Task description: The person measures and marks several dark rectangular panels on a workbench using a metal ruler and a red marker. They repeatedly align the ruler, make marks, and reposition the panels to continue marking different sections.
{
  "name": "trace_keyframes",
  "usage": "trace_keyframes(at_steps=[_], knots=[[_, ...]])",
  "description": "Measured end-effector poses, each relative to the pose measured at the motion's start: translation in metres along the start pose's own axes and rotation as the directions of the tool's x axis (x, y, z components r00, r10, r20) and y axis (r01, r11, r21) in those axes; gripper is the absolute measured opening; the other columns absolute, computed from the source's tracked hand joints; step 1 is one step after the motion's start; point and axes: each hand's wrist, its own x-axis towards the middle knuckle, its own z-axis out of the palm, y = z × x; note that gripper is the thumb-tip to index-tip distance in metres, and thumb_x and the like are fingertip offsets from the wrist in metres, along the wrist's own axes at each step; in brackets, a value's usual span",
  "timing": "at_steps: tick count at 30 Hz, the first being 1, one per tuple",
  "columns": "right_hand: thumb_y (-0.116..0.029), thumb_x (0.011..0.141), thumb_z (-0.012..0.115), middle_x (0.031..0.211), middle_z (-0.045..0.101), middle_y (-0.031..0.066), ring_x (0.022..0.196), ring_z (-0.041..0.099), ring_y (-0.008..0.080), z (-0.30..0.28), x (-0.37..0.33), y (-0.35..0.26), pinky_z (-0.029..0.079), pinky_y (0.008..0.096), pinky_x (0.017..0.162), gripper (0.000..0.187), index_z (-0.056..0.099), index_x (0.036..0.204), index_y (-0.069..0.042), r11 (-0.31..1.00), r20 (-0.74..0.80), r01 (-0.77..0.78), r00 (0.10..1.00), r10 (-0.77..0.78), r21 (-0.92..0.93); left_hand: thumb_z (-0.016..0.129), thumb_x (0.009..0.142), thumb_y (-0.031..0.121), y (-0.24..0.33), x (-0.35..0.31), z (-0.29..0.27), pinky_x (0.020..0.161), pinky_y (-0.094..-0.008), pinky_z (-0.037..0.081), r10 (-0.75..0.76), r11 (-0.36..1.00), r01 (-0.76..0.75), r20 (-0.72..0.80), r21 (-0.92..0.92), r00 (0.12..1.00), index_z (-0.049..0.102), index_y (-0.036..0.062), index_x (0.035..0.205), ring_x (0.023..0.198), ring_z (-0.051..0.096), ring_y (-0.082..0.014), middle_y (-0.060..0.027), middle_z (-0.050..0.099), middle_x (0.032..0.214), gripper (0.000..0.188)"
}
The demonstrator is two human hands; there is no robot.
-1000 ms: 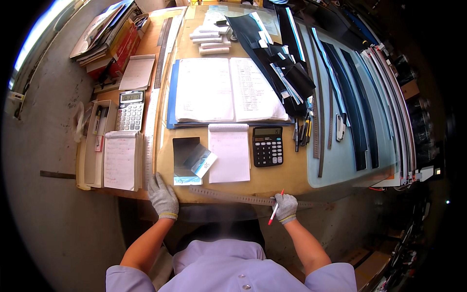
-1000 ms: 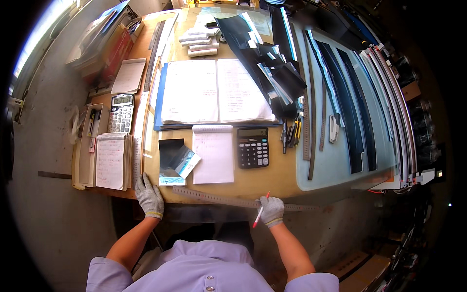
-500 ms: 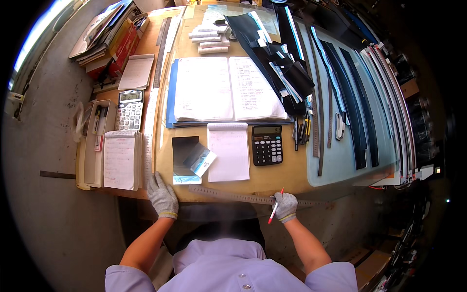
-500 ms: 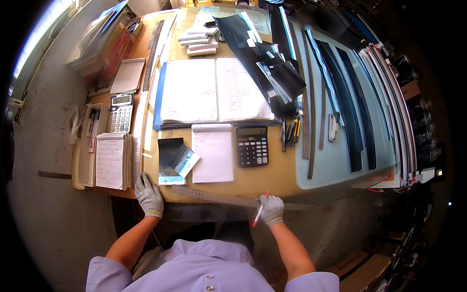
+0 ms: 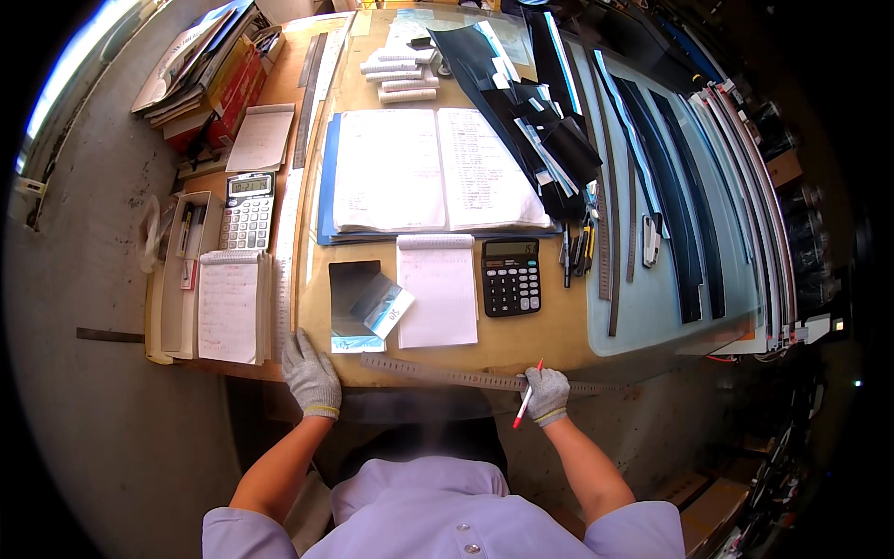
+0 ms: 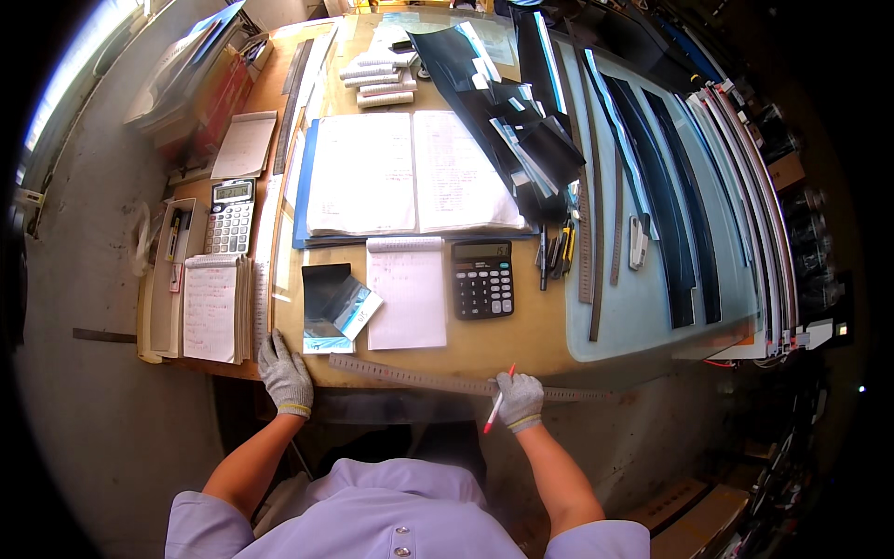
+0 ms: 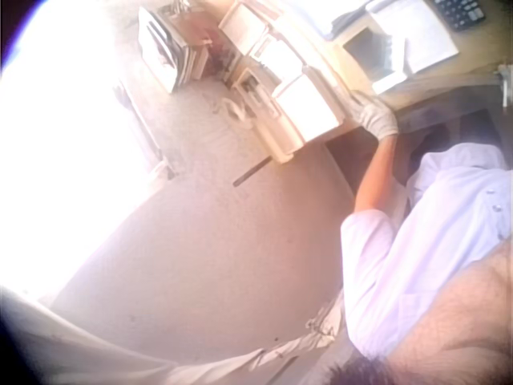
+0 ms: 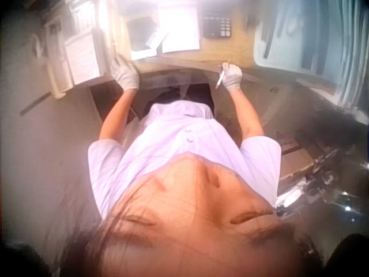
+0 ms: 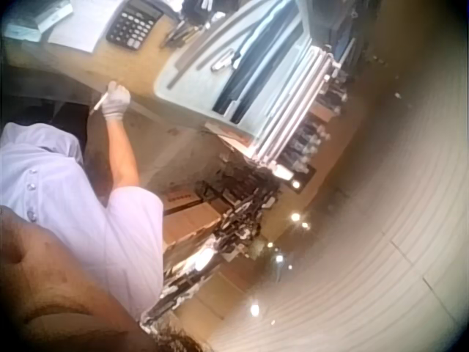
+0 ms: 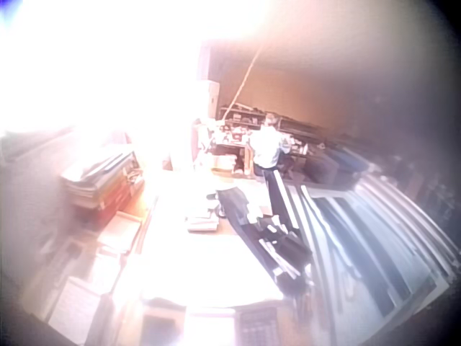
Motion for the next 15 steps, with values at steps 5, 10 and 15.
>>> trace_keyframes(at_steps=[5,10,15], knots=[[-0.029,0.088,0.072,0.066,0.056,0.0085,0.062,0.06,0.0317,-0.0013,0.001,-0.0011,0.046,0.0474,0.06,0.019,0.059,0.082,-0.015,1.0,-0.025,0.01,1.0,-0.01,0.006,0.053,0.1,0.025,0.0012,0.0002,-0.0016,0.121,-0.0534,0.029,-0.005,1.0,0.005,0.002,0.004,1.0,0.04,-0.004,0.155,0.141,0.041,-0.0452,-0.0271,0.044,0.153,0.064],[-0.028,0.088,0.071,0.066,0.055,0.0087,0.063,0.06,0.0316,0.001,-0.0008,0.0012,0.046,0.0474,0.06,0.019,0.06,0.083,-0.015,1.0,-0.028,0.016,0.999,-0.016,0.001,0.053,0.1,0.025,0.0013,0.0,-0.0008,0.121,-0.0537,0.029,-0.009,1.0,0.009,0.007,-0.004,1.0,0.039,-0.0034,0.156,0.141,0.041,-0.0455,-0.0271,0.045,0.153,0.064],[-0.028,0.088,0.071,0.066,0.055,0.0088,0.062,0.059,0.0316,0.0023,-0.0016,0.0022,0.046,0.0474,0.06,0.019,0.06,0.082,-0.015,1.0,-0.024,0.021,1.0,-0.021,0.001,0.054,0.1,0.025,0.0016,-0.0006,-0.0011,0.122,-0.0537,0.029,-0.008,1.0,0.008,0.003,0.005,1.0,0.039,-0.0029,0.156,0.141,0.041,-0.0458,-0.0271,0.045,0.153,0.065]])
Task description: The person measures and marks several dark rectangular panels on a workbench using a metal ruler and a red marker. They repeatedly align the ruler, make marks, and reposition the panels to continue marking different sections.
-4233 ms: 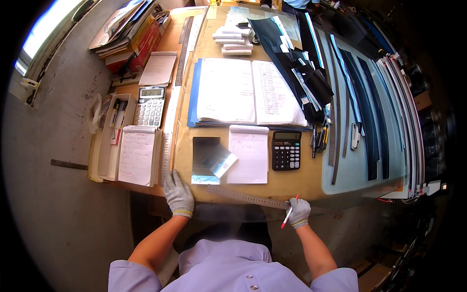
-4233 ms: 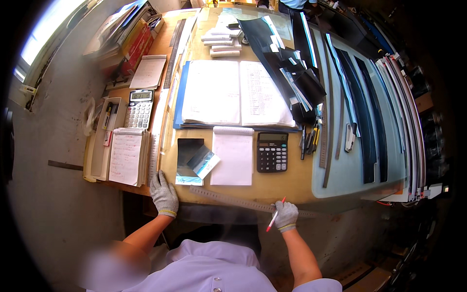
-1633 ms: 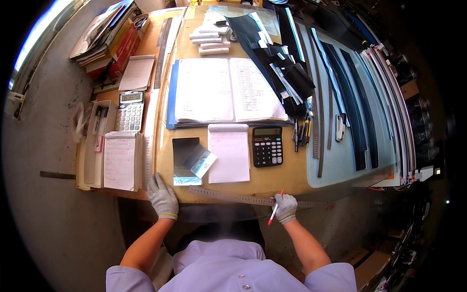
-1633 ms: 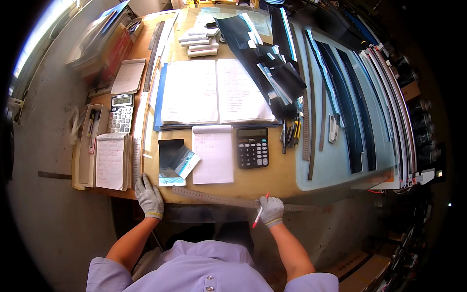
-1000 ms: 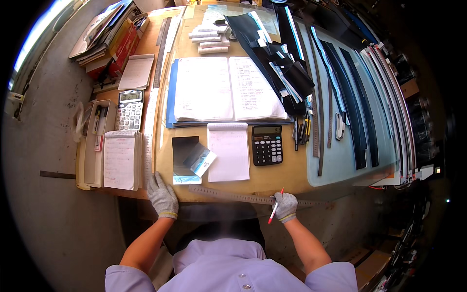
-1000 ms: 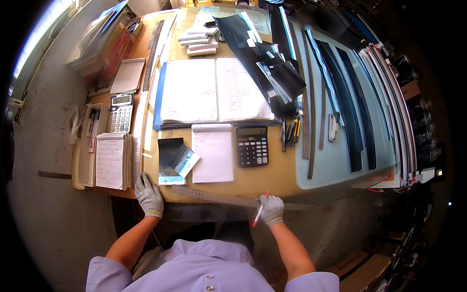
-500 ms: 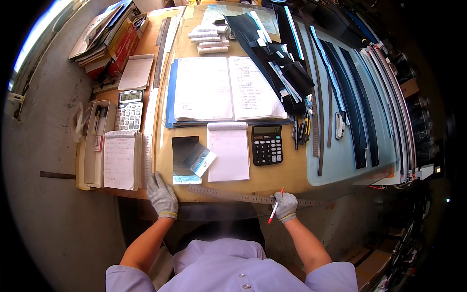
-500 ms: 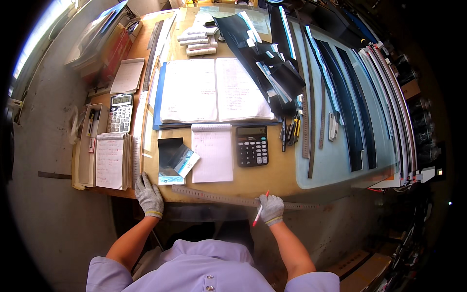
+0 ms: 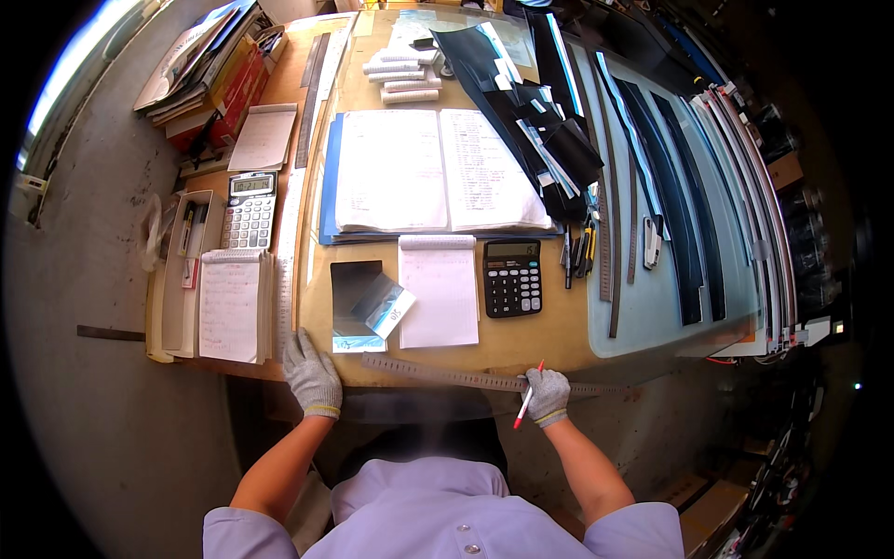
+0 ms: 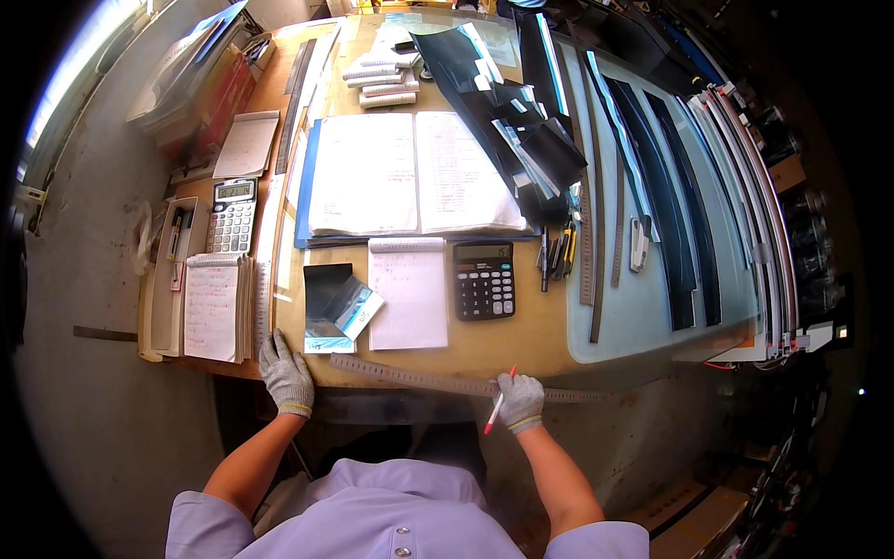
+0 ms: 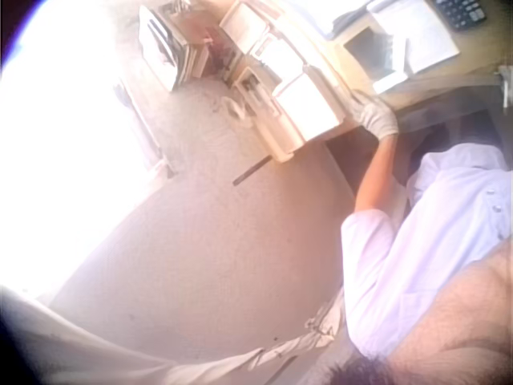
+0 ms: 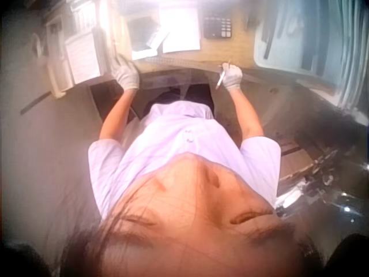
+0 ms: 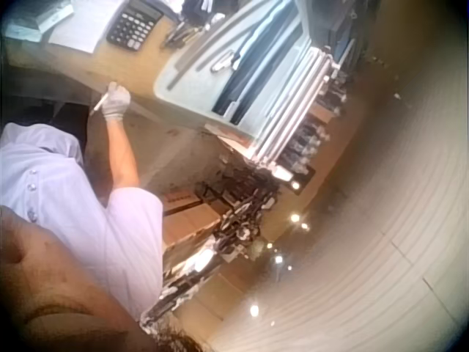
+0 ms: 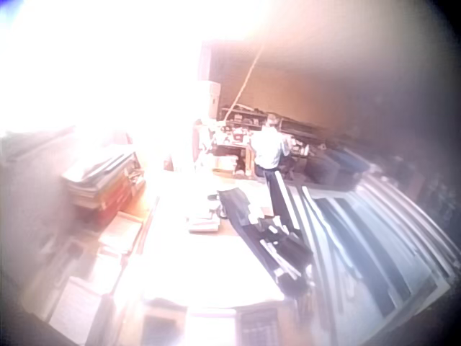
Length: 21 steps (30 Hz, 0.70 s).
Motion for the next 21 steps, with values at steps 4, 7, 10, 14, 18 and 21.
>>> trace_keyframes(at_steps=[4,7,10,14,18,21], knots=[[-0.028,0.088,0.071,0.066,0.055,0.0088,0.062,0.059,0.0318,0.0,0.0,-0.001,0.046,0.0471,0.06,0.019,0.06,0.081,-0.015,1.0,0.001,-0.01,1.0,0.01,0.005,0.053,0.1,0.025,0.0,0.001,0.0,0.122,-0.0538,0.029,0.002,1.0,-0.002,0.003,0.001,1.0,0.039,-0.0028,0.157,0.141,0.042,-0.046,-0.0271,0.045,0.153,0.065],[-0.027,0.086,0.072,0.066,0.055,0.0085,0.063,0.06,0.0315,-0.001,0.002,-0.005,0.047,0.0467,0.061,0.017,0.06,0.081,-0.015,1.0,0.004,-0.01,1.0,0.01,0.005,0.052,0.101,0.026,-0.004,0.0,0.0,0.122,-0.0537,0.029,0.0,1.0,0.0,-0.013,0.008,1.0,0.039,-0.0029,0.156,0.141,0.041,-0.046,-0.0271,0.045,0.153,0.064],[-0.026,0.084,0.073,0.066,0.056,0.0085,0.063,0.061,0.0315,-0.002,0.004,-0.008,0.047,0.047,0.061,0.017,0.06,0.081,-0.015,1.0,0.003,-0.016,1.0,0.016,0.027,0.051,0.102,0.026,-0.005,0.002,-0.003,0.122,-0.0536,0.03,0.01,1.0,-0.01,-0.009,0.005,1.0,0.04,-0.0028,0.156,0.141,0.041,-0.0457,-0.0269,0.045,0.153,0.062],[-0.027,0.082,0.074,0.066,0.056,0.0087,0.062,0.06,0.0315,-0.001,0.001,-0.006,0.047,0.0479,0.06,0.017,0.062,0.083,-0.016,0.999,-0.02,-0.015,1.0,0.016,0.03,0.051,0.102,0.025,0.0,0.002,-0.003,0.121,-0.0534,0.03,0.013,1.0,-0.013,-0.003,-0.007,1.0,0.04,-0.0024,0.156,0.141,0.041,-0.0455,-0.0262,0.045,0.153,0.061],[-0.027,0.083,0.07,0.067,0.055,0.0071,0.062,0.061,0.03,-0.003,-0.003,0.0,0.047,0.0471,0.059,0.013,0.061,0.082,-0.017,1.0,-0.031,-0.008,1.0,0.008,-0.009,0.052,0.103,0.025,0.002,0.001,0.005,0.122,-0.0505,0.03,0.014,1.0,-0.014,-0.016,0.009,1.0,0.041,-0.0004,0.157,0.143,0.041,-0.0431,-0.0249,0.044,0.157,0.061],[-0.024,0.084,0.067,0.068,0.056,0.0053,0.063,0.061,0.0281,-0.002,-0.001,-0.003,0.048,0.0454,0.061,0.009,0.06,0.083,-0.019,1.0,-0.029,-0.026,0.999,0.026,-0.016,0.051,0.104,0.024,-0.006,0.0,0.013,0.121,-0.0484,0.033,0.038,0.999,-0.037,-0.073,0.026,0.997,0.044,-0.0008,0.155,0.143,0.043,-0.0419,-0.0251,0.044,0.156,0.058]])
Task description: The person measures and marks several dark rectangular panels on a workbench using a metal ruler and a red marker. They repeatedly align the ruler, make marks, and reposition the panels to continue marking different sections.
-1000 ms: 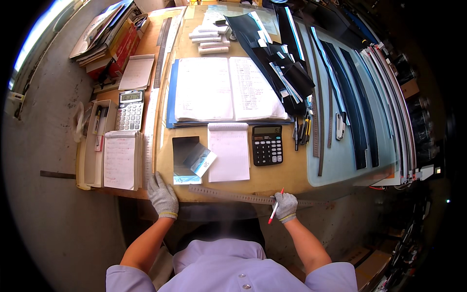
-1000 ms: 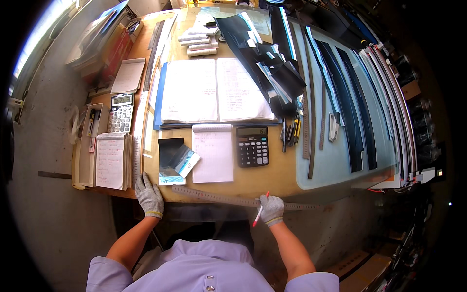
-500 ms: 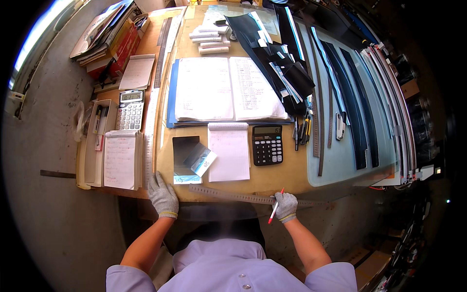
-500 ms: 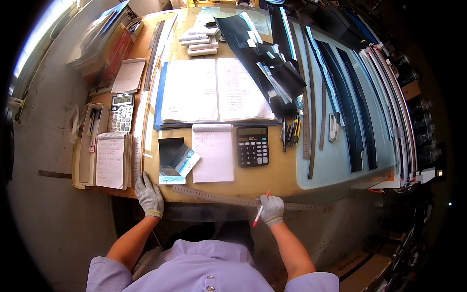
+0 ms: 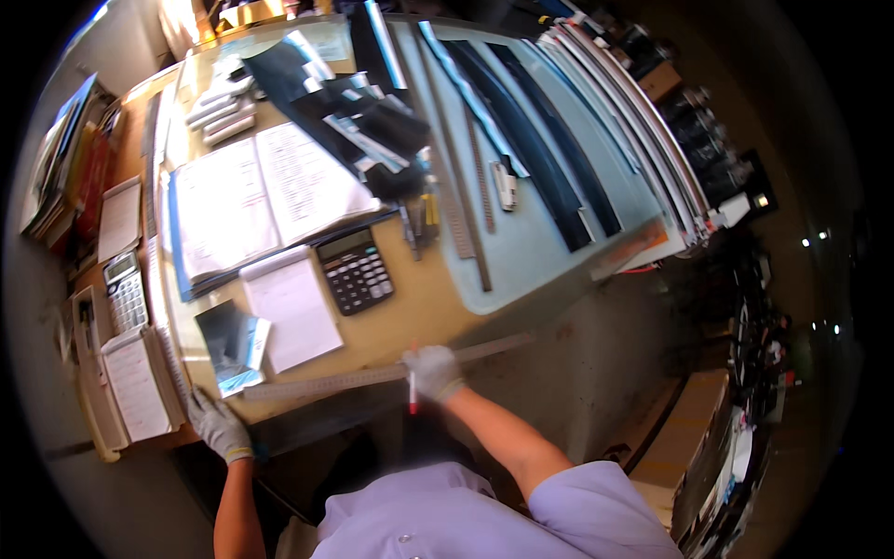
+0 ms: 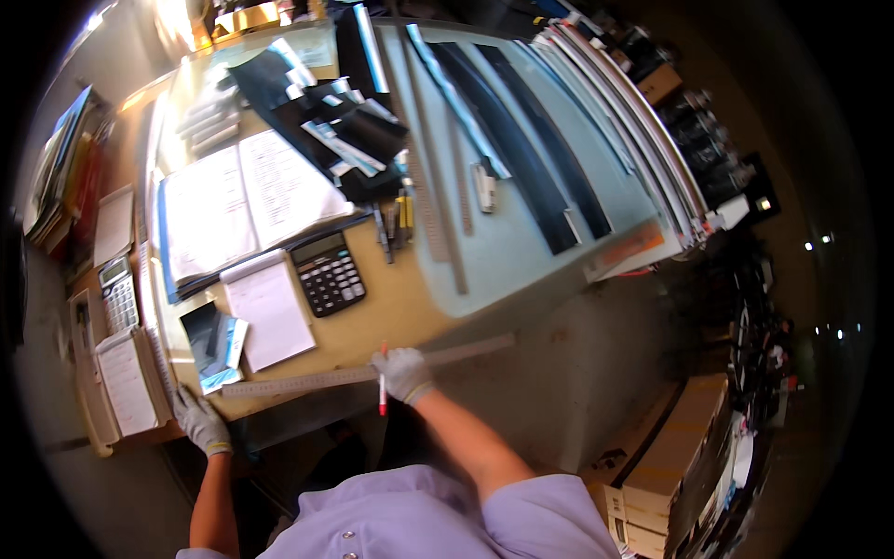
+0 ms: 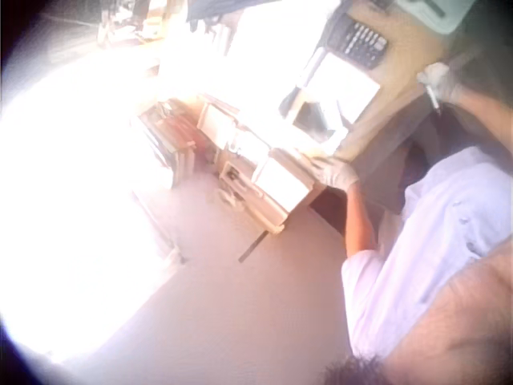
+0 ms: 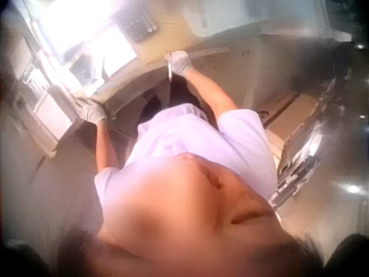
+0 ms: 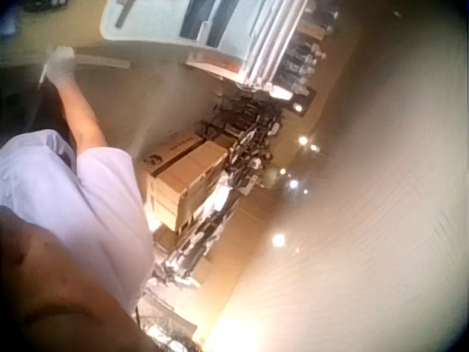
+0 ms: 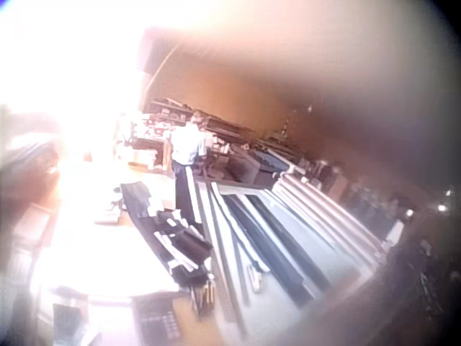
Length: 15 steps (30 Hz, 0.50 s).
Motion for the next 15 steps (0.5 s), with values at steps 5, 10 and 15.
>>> trace_keyframes(at_steps=[5,10,15], knots=[[-0.022,0.087,0.063,0.069,0.061,0.0047,0.066,0.066,0.0261,0.004,0.0,0.003,0.051,0.0432,0.062,0.005,0.06,0.086,-0.018,0.991,-0.007,-0.02,1.0,0.021,0.135,0.058,0.101,0.021,-0.021,-0.001,0.02,0.121,-0.0448,0.035,0.036,0.999,-0.031,-0.207,0.029,0.978,0.044,0.004,0.156,0.144,0.044,-0.0382,-0.0202,0.046,0.157,0.059],[-0.023,0.09,0.063,0.071,0.065,0.0053,0.071,0.072,0.0269,-0.014,-0.013,0.041,0.056,0.0434,0.065,0.008,0.063,0.092,-0.016,0.987,0.083,-0.062,0.995,0.05,0.145,0.059,0.101,0.022,0.03,-0.05,0.034,0.119,-0.0454,0.037,-0.065,0.997,0.075,-0.386,0.009,0.92,0.042,0.0091,0.16,0.144,0.045,-0.0381,-0.0201,0.046,0.158,0.063],[-0.019,0.091,0.061,0.069,0.065,0.0083,0.068,0.071,0.0305,-0.09,-0.099,0.192,0.055,0.0466,0.061,0.005,0.059,0.091,-0.015,0.94,0.031,-0.248,0.968,0.248,0.234,0.058,0.101,0.019,0.21,-0.137,0.019,0.118,-0.0466,0.037,0.153,0.958,-0.239,-0.42,-0.16,0.894,0.043,0.0117,0.16,0.143,0.045,-0.0398,-0.0219,0.047,0.157,0.062]])
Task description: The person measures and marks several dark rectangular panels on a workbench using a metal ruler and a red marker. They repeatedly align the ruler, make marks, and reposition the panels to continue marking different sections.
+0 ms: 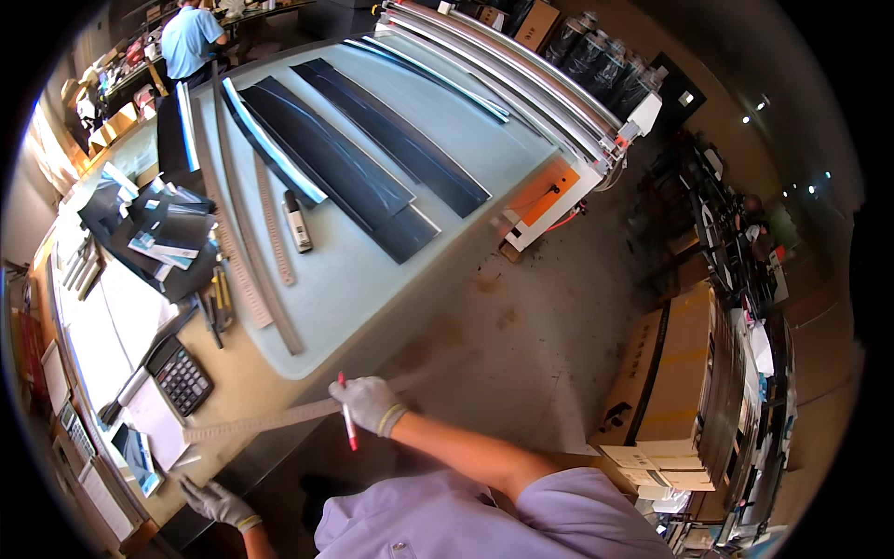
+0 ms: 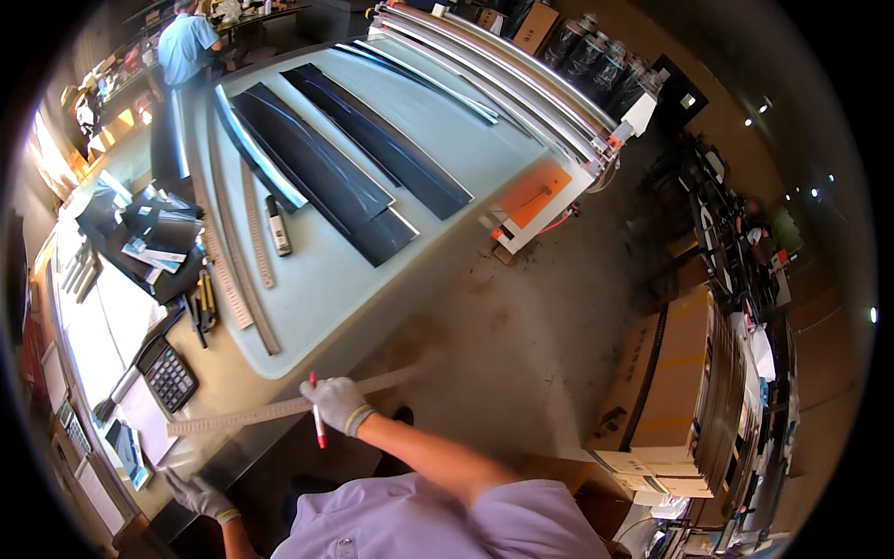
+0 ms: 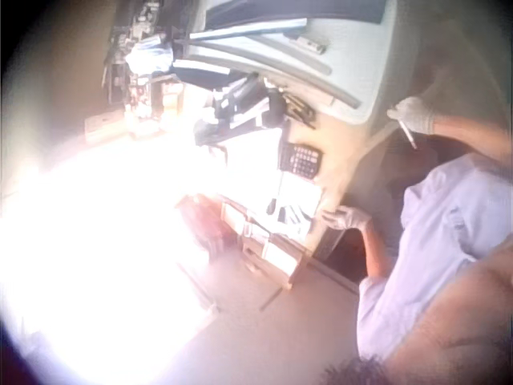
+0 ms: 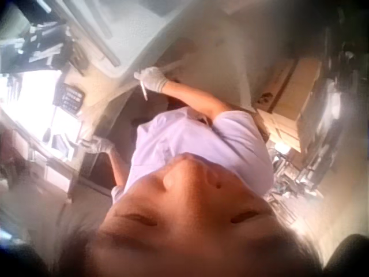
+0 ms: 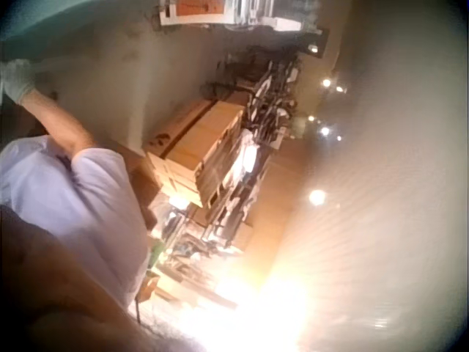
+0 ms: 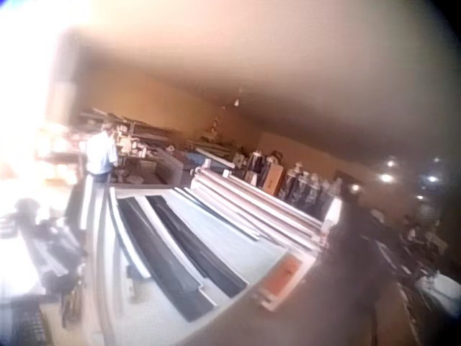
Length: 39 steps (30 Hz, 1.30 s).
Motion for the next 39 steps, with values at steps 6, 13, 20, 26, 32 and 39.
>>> trace_keyframes(at_steps=[6,13,20,26,32,39], knots=[[-0.022,0.091,0.074,0.079,0.071,0.0111,0.076,0.073,0.0332,-0.114,-0.072,0.168,0.056,0.0467,0.063,0.015,0.062,0.096,-0.013,0.863,0.099,-0.504,0.858,0.504,-0.025,0.059,0.095,0.006,0.313,-0.013,0.012,0.117,-0.0493,0.037,0.124,0.834,0.056,0.285,-0.548,0.951,0.053,0.0067,0.151,0.14,0.049,-0.04,-0.0218,0.053,0.152,0.056],[-0.021,0.087,0.082,0.091,0.076,0.0117,0.081,0.074,0.0311,-0.15,-0.091,0.303,0.06,0.0432,0.073,0.033,0.068,0.114,-0.011,0.724,-0.052,-0.672,0.727,0.685,0.156,0.058,0.097,0.015,0.503,-0.02,0.057,0.103,-0.0465,0.05,0.521,0.615,0.193,0.577,-0.765,0.629,0.07,0.0021,0.123,0.116,0.064,-0.042,-0.0224,0.069,0.119,0.032],[-0.004,0.083,0.085,0.101,0.072,0.0086,0.09,0.07,0.0192,-0.165,-0.039,0.419,0.058,0.0339,0.08,0.043,0.064,0.121,-0.007,0.677,-0.077,-0.581,0.731,0.678,0.452,0.061,0.099,0.02,0.638,-0.021,0.121,0.099,-0.0428,0.052,0.551,0.527,0.508,0.729,-0.682,0.407,0.07,-0.0012,0.123,0.112,0.067,-0.0428,-0.0242,0.071,0.115,0.033],[0.005,0.086,0.079,0.102,0.066,0.0037,0.089,0.061,0.012,-0.206,0.017,0.511,0.055,0.0288,0.082,0.043,0.062,0.124,-0.005,0.549,-0.019,-0.612,0.658,0.753,0.569,0.059,0.102,0.026,0.732,-0.002,0.166,0.104,-0.0366,0.05,0.395,0.491,0.761,0.887,-0.425,0.241,0.059,-0.0073,0.139,0.114,0.069,-0.0286,-0.0221,0.072,0.123,0.05],[0.007,0.088,0.076,0.103,0.065,0.0036,0.09,0.06,0.0121,-0.225,0.046,0.601,0.054,0.0286,0.083,0.036,0.062,0.119,-0.003,0.626,-0.209,-0.542,0.639,0.74,0.56,0.057,0.105,0.021,0.783,-0.023,0.2,0.105,-0.0361,0.052,0.237,0.307,0.912,0.95,-0.273,0.204,0.049,-0.0094,0.149,0.114,0.068,-0.0266,-0.0203,0.07,0.125,0.054],[0.004,0.088,0.078,0.106,0.065,0.0043,0.093,0.061,0.0136,-0.229,0.064,0.672,0.054,0.0302,0.085,0.034,0.063,0.118,-0.003,0.609,-0.146,-0.487,0.694,0.705,0.626,0.059,0.105,0.019,0.821,-0.019,0.195,0.099,-0.0359,0.056,0.117,0.214,0.958,0.978,-0.193,0.171,0.057,-0.0042,0.142,0.105,0.072,-0.0236,-0.0178,0.074,0.115,0.043]])
